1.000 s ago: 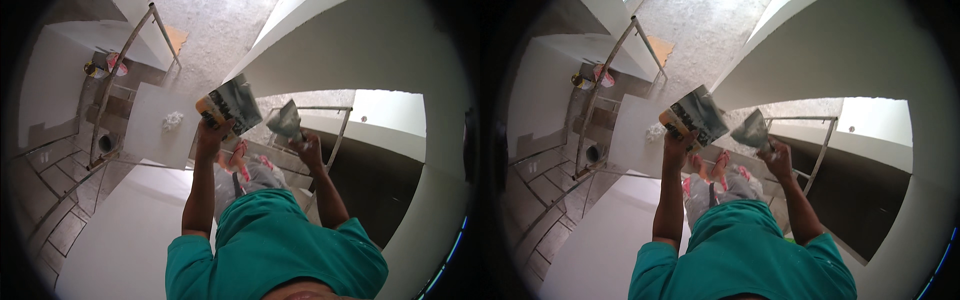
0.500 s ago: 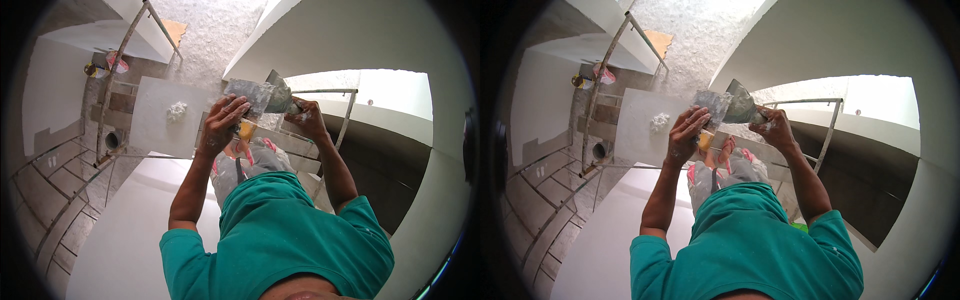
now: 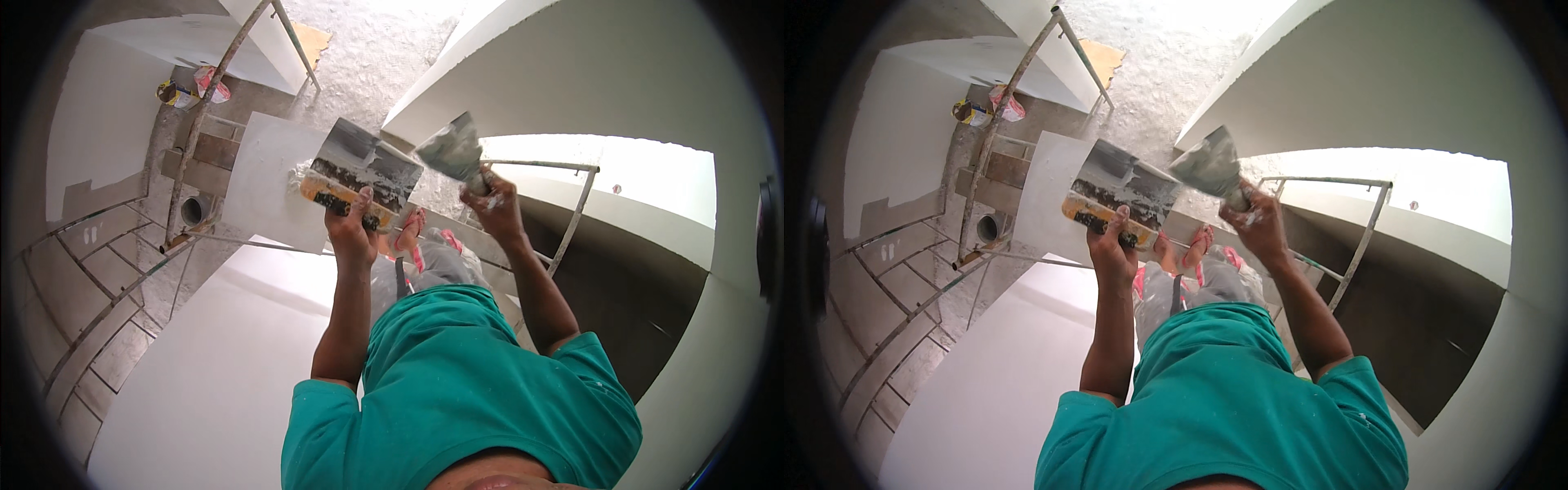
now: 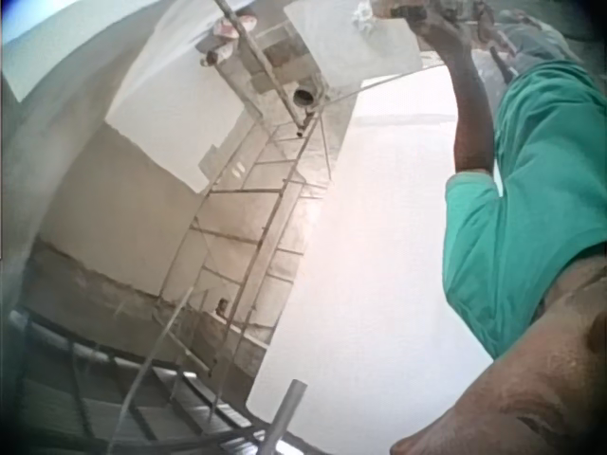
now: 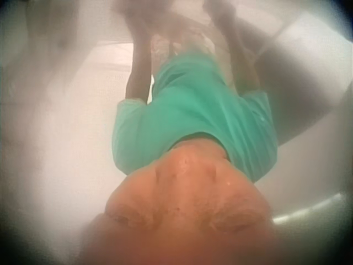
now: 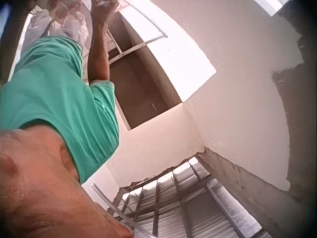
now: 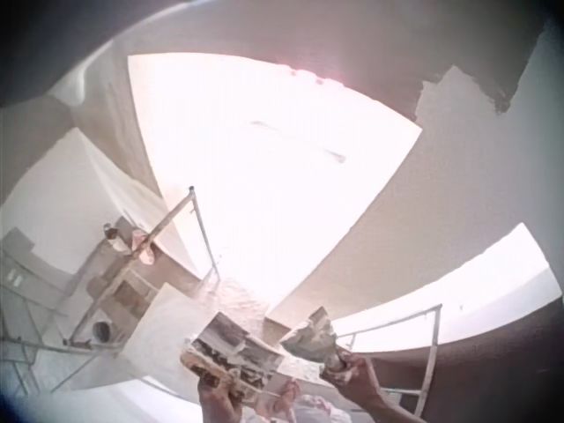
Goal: The person applies plaster to a ceiling using a trowel and hawk, smoothing the surface in a stairwell area. The person repeatedly scoops plaster from the hawk and spreads it across the ceiling.
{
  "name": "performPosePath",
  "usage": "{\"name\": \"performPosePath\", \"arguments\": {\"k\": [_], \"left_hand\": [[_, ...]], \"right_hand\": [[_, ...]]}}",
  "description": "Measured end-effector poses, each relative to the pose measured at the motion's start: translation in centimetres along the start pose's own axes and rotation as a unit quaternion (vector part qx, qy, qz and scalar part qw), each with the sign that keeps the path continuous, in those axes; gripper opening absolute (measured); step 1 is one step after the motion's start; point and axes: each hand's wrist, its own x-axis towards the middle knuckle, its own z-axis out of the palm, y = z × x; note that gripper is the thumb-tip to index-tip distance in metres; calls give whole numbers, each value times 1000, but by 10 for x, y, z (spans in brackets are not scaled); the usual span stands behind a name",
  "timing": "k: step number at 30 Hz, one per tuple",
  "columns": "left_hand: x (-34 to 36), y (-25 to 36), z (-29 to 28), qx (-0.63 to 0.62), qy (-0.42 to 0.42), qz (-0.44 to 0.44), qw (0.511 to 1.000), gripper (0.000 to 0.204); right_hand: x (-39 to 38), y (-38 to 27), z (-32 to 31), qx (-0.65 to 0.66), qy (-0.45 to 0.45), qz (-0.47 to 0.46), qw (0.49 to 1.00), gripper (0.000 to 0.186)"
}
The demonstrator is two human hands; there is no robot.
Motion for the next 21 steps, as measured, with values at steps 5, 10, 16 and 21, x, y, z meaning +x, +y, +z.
{"name": "performPosePath", "arguments": {"k": [5,10,16,21], "left_hand": [[-3,-1,-7,-22,40,11,999,38],[12,-6,-20,-23,58,-8,998,38],[15,-23,-50,-39,110,-49,992,37],[4,-16,-54,-99,84,-105,986,35]], "right_hand": [[-9,9,16,-54,-41,1,998,46],[-7,32,14,-38,-73,-2,997,45],[-3,63,23,35,-76,33,996,28],[13,33,50,-27,13,-150,988,28]]}}
